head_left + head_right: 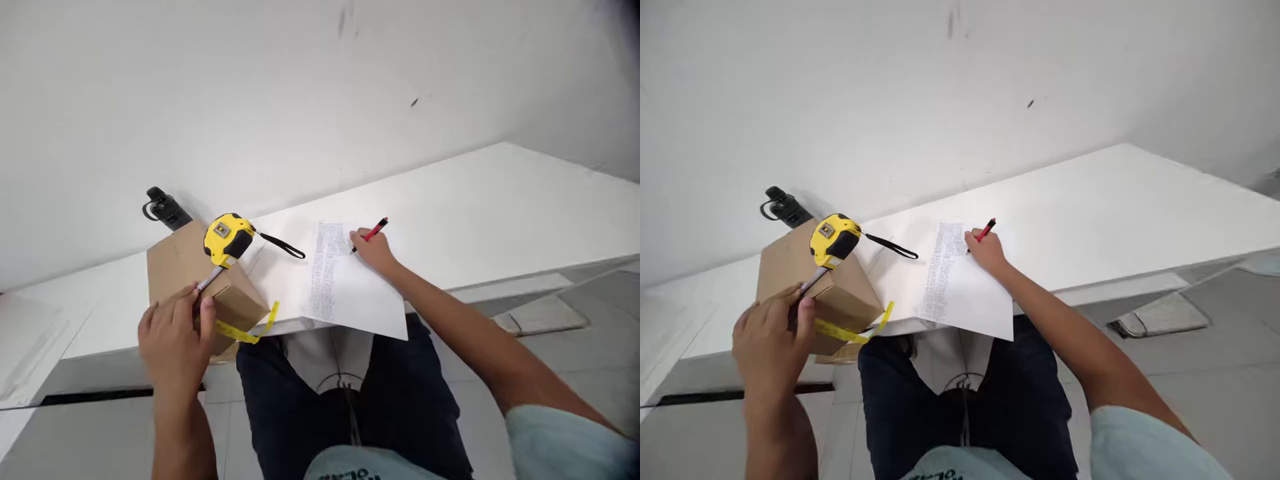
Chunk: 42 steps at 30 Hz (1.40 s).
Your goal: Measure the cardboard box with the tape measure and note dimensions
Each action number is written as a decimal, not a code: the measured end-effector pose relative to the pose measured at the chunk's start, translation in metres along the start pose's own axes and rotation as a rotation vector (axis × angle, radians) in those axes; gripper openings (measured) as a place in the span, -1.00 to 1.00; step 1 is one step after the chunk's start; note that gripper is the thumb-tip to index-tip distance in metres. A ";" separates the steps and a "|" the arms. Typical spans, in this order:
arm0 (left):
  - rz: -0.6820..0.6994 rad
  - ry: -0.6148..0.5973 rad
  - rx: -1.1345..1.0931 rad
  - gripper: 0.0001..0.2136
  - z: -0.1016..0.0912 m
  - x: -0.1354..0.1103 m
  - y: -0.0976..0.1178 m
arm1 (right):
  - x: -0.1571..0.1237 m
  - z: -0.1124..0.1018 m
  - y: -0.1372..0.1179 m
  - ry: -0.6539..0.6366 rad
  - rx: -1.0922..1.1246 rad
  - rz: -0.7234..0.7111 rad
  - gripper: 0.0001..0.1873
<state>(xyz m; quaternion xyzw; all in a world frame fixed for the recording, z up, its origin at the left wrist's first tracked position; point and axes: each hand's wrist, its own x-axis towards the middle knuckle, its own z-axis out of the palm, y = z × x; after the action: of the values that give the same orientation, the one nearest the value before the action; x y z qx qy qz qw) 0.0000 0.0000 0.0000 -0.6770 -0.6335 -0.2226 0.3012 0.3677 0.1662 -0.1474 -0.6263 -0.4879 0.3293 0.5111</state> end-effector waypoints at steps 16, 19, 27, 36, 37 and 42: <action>-0.101 -0.176 0.047 -0.25 -0.004 0.005 0.022 | -0.009 -0.002 -0.011 -0.001 0.012 0.052 -0.50; -0.123 -0.200 0.057 -0.17 -0.005 0.007 0.024 | -0.009 -0.002 -0.012 -0.007 0.020 0.052 -0.50; -0.228 -0.368 -0.013 -0.39 -0.021 0.021 0.024 | -0.010 -0.001 -0.011 -0.022 0.029 0.040 -0.52; -0.298 -0.385 -0.144 -0.46 -0.030 0.028 0.022 | -0.010 -0.001 -0.012 0.005 0.024 0.046 -0.55; -0.289 -0.374 -0.169 -0.47 -0.029 0.027 0.022 | -0.009 -0.001 -0.012 0.012 0.021 0.051 -0.55; -0.309 -0.216 -0.271 -0.54 -0.014 0.019 0.028 | -0.008 -0.001 -0.011 0.020 0.012 0.072 -0.56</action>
<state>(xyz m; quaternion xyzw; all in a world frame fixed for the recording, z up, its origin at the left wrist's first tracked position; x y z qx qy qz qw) 0.0305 0.0039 0.0200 -0.6263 -0.7224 -0.2755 0.1003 0.3631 0.1586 -0.1370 -0.6438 -0.4580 0.3439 0.5074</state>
